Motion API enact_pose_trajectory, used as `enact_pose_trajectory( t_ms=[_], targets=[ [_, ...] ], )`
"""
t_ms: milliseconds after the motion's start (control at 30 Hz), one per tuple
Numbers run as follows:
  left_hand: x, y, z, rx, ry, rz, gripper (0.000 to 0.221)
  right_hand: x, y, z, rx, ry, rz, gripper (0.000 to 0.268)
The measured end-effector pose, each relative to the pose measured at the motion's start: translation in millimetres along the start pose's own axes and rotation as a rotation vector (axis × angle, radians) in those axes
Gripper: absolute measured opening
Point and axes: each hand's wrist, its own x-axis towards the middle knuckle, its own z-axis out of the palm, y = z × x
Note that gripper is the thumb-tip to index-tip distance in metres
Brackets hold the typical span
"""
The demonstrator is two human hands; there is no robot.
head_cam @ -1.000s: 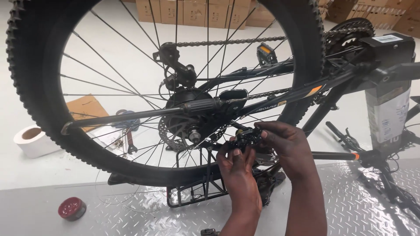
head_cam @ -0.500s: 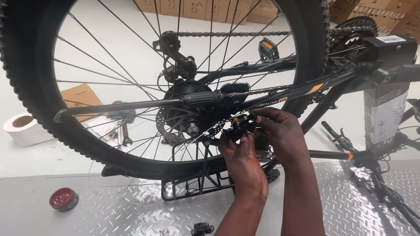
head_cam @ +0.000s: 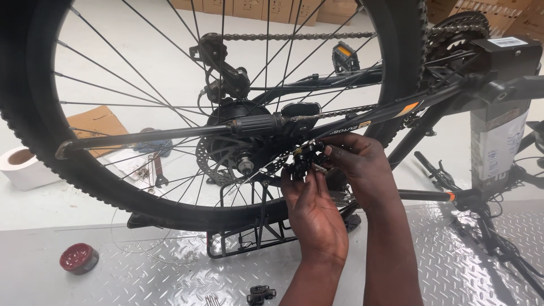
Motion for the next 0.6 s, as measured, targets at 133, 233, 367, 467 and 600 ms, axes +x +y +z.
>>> enact_pose_trajectory(
  t_ms=[133,233,367,467,600],
  targets=[
    [-9.9,20.8,13.1,-0.036,0.111,-0.078,0.047,0.4,4.9,-2.6,0.014,-0.027,-0.032,0.022],
    [-9.0,29.0,11.3,-0.065,0.199,-0.135,0.049,0.2,7.4,-4.0,0.015,-0.045,-0.045,0.029],
    [-5.3,35.6,10.7,-0.007,0.292,-0.155,0.040,0.9,9.5,-3.3,0.062,-0.060,-0.045,0.027],
    [-4.7,39.6,13.4,0.008,0.314,-0.152,0.039,1.4,12.3,-2.0,0.089,-0.050,-0.027,0.024],
    [-1.2,40.7,12.1,0.010,0.332,-0.165,0.036,4.0,20.7,-2.8,0.096,-0.057,-0.071,0.025]
  ],
)
